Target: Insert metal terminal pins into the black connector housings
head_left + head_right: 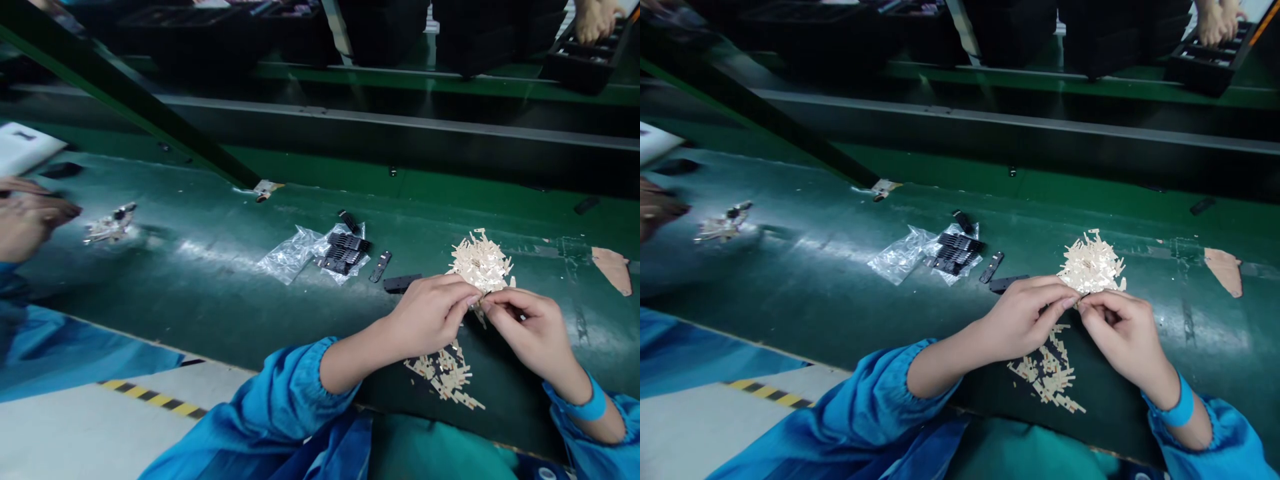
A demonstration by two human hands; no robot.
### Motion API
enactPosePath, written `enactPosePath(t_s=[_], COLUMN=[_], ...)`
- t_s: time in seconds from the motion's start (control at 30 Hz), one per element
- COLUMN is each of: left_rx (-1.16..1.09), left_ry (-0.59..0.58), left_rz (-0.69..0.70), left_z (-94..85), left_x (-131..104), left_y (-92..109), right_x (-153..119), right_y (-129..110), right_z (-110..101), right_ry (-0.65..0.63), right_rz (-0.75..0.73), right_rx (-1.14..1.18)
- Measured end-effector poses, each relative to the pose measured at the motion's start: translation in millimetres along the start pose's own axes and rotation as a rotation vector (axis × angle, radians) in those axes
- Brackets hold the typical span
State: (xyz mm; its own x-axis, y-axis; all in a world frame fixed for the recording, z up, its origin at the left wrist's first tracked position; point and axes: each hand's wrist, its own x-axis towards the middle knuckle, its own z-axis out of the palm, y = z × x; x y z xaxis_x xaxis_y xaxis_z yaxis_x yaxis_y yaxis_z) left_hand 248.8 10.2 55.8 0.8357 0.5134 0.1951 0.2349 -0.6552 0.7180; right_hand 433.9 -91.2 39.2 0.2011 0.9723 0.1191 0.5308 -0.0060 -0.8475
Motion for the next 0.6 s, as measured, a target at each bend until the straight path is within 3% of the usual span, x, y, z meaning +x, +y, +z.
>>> enactPosePath(t_s=[0.1, 0.27, 0.33, 0.5, 0.6], left_rx=[0.138, 0.382, 0.258, -0.309, -0.441], left_ry=[-0.004, 0.002, 0.006, -0.046, -0.067], left_rz=[-0.01, -0.144, -0.134, -0.189, -0.232], left_z=[4.1, 13.0, 11.1, -2.3, -5.6], left_x=[1.0, 5.7, 6.9, 8.4, 9.2], left_y=[-3.1, -13.0, -12.4, -4.4, -4.4], right_x=[-0.5, -2.0, -2.1, -0.2, 0.9], right_y=[-0.2, -1.2, -1.3, -1.9, -1.7], right_z=[0.3, -2.8, -4.9, -7.1, -6.4], right_ry=[-0.009, -0.031, -0.055, -0.124, -0.153], right_rz=[0.004, 0.003, 0.013, 0.013, -0.021], right_rx=[0.001, 0.03, 0.035, 0.004, -0.027])
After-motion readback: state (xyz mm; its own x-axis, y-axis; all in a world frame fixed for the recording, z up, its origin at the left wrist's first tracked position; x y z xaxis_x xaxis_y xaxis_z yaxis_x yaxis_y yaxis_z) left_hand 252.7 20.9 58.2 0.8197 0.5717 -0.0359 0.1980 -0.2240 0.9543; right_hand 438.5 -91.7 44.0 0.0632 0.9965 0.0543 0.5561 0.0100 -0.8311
